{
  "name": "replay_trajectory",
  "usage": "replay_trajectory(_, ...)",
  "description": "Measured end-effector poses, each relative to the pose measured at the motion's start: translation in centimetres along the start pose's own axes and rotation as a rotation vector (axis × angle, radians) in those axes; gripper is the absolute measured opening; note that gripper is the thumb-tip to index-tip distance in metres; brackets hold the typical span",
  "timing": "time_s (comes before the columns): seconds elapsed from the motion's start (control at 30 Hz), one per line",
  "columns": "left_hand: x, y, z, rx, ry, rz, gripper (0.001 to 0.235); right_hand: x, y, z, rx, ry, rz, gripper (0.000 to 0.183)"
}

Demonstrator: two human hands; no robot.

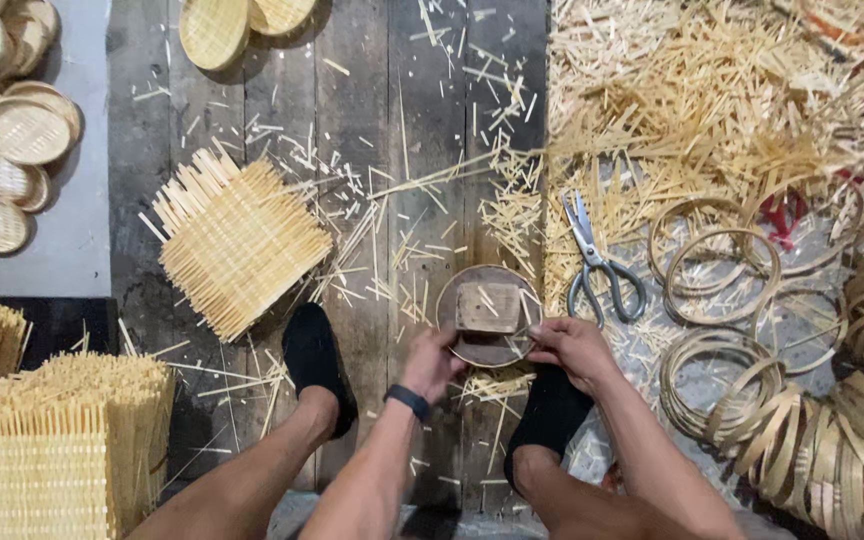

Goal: The person sits on the floor and repeatedly places a circular bamboo ring onto square woven mats, then uses shears to trim the excess bamboo strips around the ring. The person removes the ring and sets the finished circular mat aside, repeating the process with additional mats.

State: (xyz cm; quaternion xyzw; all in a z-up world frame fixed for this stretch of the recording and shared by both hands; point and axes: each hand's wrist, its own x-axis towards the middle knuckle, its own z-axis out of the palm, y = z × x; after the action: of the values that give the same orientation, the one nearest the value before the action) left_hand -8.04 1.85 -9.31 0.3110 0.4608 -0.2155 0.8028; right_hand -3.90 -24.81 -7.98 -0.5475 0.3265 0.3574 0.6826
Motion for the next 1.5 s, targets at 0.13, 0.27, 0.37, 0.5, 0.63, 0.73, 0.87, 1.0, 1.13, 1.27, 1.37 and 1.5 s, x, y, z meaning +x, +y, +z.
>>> replay_trajectory(0.13, 0.4, -4.9, -0.9, 0.045, 0.01, 0.085, 0.028, 2.3, 2.1, 1.3, -0.164, 0.058, -0.001, 0.02)
replay_trajectory(0.27, 0.9, -6.5, -0.7, 0.092, 0.096, 0.122, 0.029, 2.2, 3.5, 1.6, -0.186, 0.104, -0.027, 0.021)
replay_trajectory(0.37, -0.4, -2.7, 0.0, 0.248, 0.104, 0.166, 0.026, 0.3, 0.9, 2.3, -0.265, 0.062, -0.059, 0.03)
replay_trajectory(0.5, -3.8, 3.4, 0.5, 0.772, -0.18, 0.652, 0.039, -4.0, -2.9, 3.9, -0.184, -0.099, -0.143, 0.066)
replay_trajectory(0.63, -5.8, 3.5, 4.9, 0.944, -0.117, 0.955, 0.051, -6.4, -5.1, 7.6, -0.049, -0.166, -0.154, 0.084)
replay_trajectory(0.73, -5.6, 2.3, 7.8, 0.763, -0.054, 0.871, 0.057, -6.8, -5.5, 9.8, 0.007, -0.166, -0.318, 0.07)
replay_trajectory(0.87, -3.3, 2.8, 7.1, 0.821, 0.028, 0.993, 0.058, -6.6, -5.3, 9.8, 0.051, -0.128, -0.254, 0.06)
replay_trajectory(1.0, 1.9, 4.6, 2.6, 0.644, 0.076, 0.797, 0.052, -6.7, -4.6, 6.0, 0.169, -0.19, -0.158, 0.064)
replay_trajectory(1.13, 5.8, 5.7, -3.7, 1.176, 0.224, 0.657, 0.043, -6.4, -4.1, 1.1, 0.322, -0.282, -0.273, 0.047)
replay_trajectory(1.27, 9.3, 10.2, -5.3, 1.546, 0.152, 0.434, 0.04, -5.9, -3.1, -1.3, 0.407, -0.253, -0.237, 0.04)
replay_trajectory(1.37, 12.2, 15.6, -0.7, 0.691, 0.29, 0.394, 0.033, -6.3, -3.4, -0.3, 0.383, -0.19, -0.253, 0.041)
replay_trajectory(1.5, 11.0, 19.2, 4.1, 0.258, 0.07, 0.78, 0.066, -7.3, -5.4, 4.1, 0.333, -0.253, -0.272, 0.052)
